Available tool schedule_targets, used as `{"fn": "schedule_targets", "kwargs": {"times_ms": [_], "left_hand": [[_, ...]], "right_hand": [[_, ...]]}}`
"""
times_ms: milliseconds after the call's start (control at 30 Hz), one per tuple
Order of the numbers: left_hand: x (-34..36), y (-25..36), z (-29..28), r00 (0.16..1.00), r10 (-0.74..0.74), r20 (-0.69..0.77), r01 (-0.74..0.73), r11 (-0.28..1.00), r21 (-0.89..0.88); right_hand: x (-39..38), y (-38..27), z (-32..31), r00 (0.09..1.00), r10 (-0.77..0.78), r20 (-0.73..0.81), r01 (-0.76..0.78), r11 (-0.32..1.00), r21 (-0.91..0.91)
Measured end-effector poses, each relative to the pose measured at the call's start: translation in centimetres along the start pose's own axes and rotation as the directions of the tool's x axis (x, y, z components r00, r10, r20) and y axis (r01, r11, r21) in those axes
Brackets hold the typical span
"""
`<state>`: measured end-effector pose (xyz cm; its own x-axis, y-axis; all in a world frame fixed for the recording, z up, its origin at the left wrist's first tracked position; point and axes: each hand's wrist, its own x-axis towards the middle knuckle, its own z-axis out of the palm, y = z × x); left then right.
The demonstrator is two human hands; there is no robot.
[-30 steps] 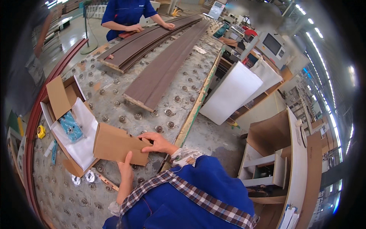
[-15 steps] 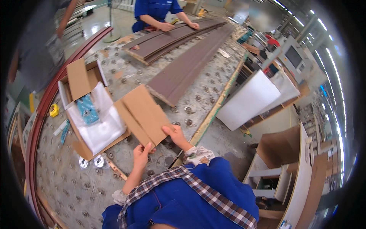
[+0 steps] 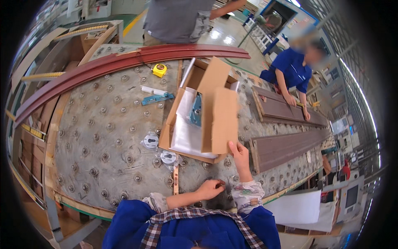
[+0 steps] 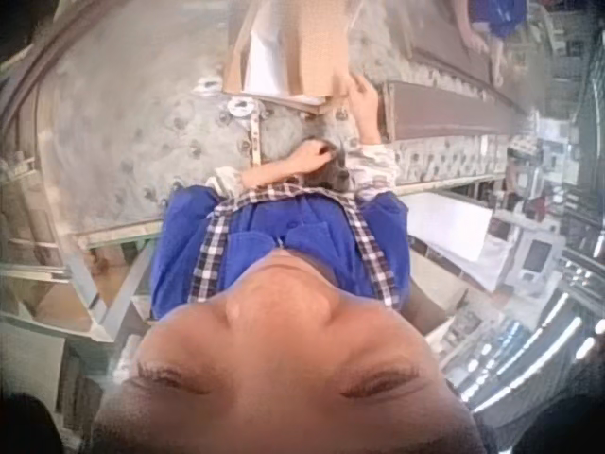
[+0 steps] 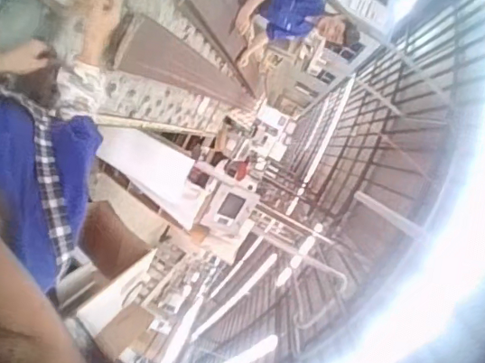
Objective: The person rubs the surface of long brown wooden planks with a small white block, moving back and forth along the length of each plank. The person handles several planks one at a time on a perforated metal workbench in a workshop.
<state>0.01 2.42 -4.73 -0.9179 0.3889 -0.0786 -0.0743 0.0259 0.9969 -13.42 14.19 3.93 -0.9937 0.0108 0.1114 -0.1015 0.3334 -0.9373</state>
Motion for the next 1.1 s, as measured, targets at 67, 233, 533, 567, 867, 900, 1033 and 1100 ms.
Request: {"fn": "schedule_targets", "kwargs": {"times_ms": [67, 233, 533, 567, 867, 900, 1033, 1100], "left_hand": [[0.1, 0.3, 0.1, 0.999, 0.032, 0.026, -0.034, 0.996, 0.077], [0.0, -0.4, 0.3, 0.998, -0.035, 0.044, 0.035, 0.999, 0.008], [-0.3, 0.6, -1.1, 0.999, -0.029, 0.039, 0.034, 0.988, -0.153], [0.0, 0.3, -1.8, 0.999, -0.020, 0.039, 0.025, 0.989, -0.148], [2.1, -0.6, -4.4, 0.998, -0.027, 0.061, 0.036, 0.986, -0.164], [2.3, -0.6, -4.4, 0.998, -0.024, 0.064, 0.035, 0.986, -0.163], [2.3, -0.6, -4.9, 0.995, -0.019, 0.101, 0.036, 0.986, -0.165], [2.4, -0.6, -5.2, 0.994, -0.016, 0.108, 0.034, 0.985, -0.167]], "right_hand": [[2.1, -0.1, 0.6, 0.957, -0.279, -0.083, 0.240, 0.918, -0.317], [8.8, -14.9, 8.8, 0.650, -0.737, 0.183, 0.718, 0.517, -0.467], [28.5, -12.8, 36.5, 0.842, -0.252, 0.477, 0.539, 0.429, -0.725], [29.7, -11.0, 37.0, 0.857, -0.279, 0.433, 0.515, 0.453, -0.728], [34.7, -5.9, 38.9, 0.927, 0.098, 0.361, 0.332, 0.229, -0.915], [35.1, -5.3, 39.1, 0.926, 0.107, 0.361, 0.332, 0.221, -0.917], [36.2, -2.1, 39.1, 0.956, 0.086, 0.280, 0.270, 0.114, -0.956], [35.9, -3.4, 39.2, 0.961, 0.175, 0.214, 0.197, 0.110, -0.974]]}}
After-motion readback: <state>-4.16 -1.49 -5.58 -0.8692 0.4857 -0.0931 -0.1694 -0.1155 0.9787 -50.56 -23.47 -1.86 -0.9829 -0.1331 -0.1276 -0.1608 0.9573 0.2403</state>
